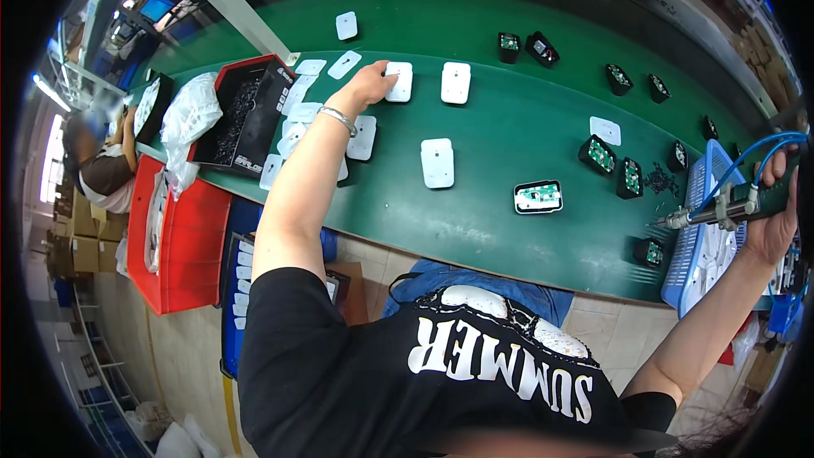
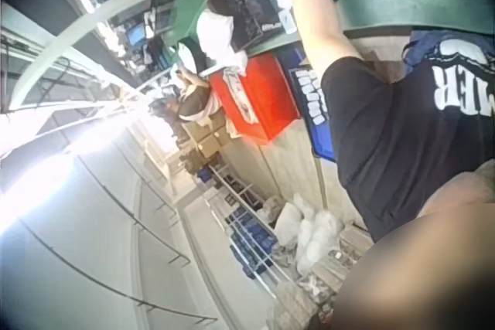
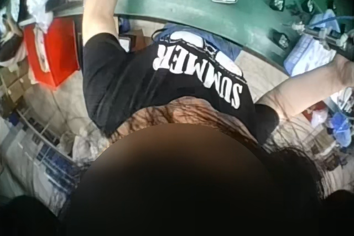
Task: Assembling small electronic components into white plastic housings and securing them with screws using a powered vertical screwdriver.
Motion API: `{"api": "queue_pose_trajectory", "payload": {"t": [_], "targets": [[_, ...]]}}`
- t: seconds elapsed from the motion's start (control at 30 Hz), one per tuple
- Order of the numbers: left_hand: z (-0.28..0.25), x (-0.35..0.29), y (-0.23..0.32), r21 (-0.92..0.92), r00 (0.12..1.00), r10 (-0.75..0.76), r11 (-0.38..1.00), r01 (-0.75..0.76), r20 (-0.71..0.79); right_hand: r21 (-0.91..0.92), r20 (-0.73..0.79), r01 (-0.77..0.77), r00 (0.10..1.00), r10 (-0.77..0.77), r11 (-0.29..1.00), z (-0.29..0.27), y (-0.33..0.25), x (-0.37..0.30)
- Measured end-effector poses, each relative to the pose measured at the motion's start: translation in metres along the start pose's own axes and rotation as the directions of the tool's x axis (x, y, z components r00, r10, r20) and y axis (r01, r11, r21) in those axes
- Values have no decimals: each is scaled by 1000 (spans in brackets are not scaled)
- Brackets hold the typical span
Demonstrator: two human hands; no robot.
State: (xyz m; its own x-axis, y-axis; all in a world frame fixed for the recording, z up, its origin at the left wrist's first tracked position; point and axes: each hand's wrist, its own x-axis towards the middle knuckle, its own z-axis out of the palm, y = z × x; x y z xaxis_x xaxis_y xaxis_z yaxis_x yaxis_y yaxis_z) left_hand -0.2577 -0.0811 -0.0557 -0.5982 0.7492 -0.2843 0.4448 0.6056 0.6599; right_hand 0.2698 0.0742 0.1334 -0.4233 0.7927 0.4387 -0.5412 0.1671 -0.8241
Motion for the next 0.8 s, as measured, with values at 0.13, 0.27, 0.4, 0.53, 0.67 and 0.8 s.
{"api": "queue_pose_trajectory", "payload": {"t": [0.13, 0.27, 0.4, 0.53, 0.67, 0.8], "targets": [[10, -11, 19, 415, 924, 304, 890, -188, -233, -36, 73, -5, 997, 8, 999, -13, 0, -1], [43, -15, 57, 256, 910, 383, 906, -336, -158, -35, 20, 88, 996, -88, 995, 7, 8, 2], [62, 13, 51, 207, 964, 260, 942, -265, 49, 18, 106, 8, 994, -9, 1000, 12, 8, -2], [71, 6, 64, 126, 963, 261, 955, -267, 68, -11, 105, -2, 994, 3, 1000, 15, 4, -9], [72, -4, 69, 191, 925, 379, 910, -368, -23, 53, 141, 28, 989, -36, 998, 32, 11, -8], [79, -104, 121, -604, 908, 339, 786, -131, 244, 51, 168, 65, 983, -72, 997, 46, 17, -3]]}}
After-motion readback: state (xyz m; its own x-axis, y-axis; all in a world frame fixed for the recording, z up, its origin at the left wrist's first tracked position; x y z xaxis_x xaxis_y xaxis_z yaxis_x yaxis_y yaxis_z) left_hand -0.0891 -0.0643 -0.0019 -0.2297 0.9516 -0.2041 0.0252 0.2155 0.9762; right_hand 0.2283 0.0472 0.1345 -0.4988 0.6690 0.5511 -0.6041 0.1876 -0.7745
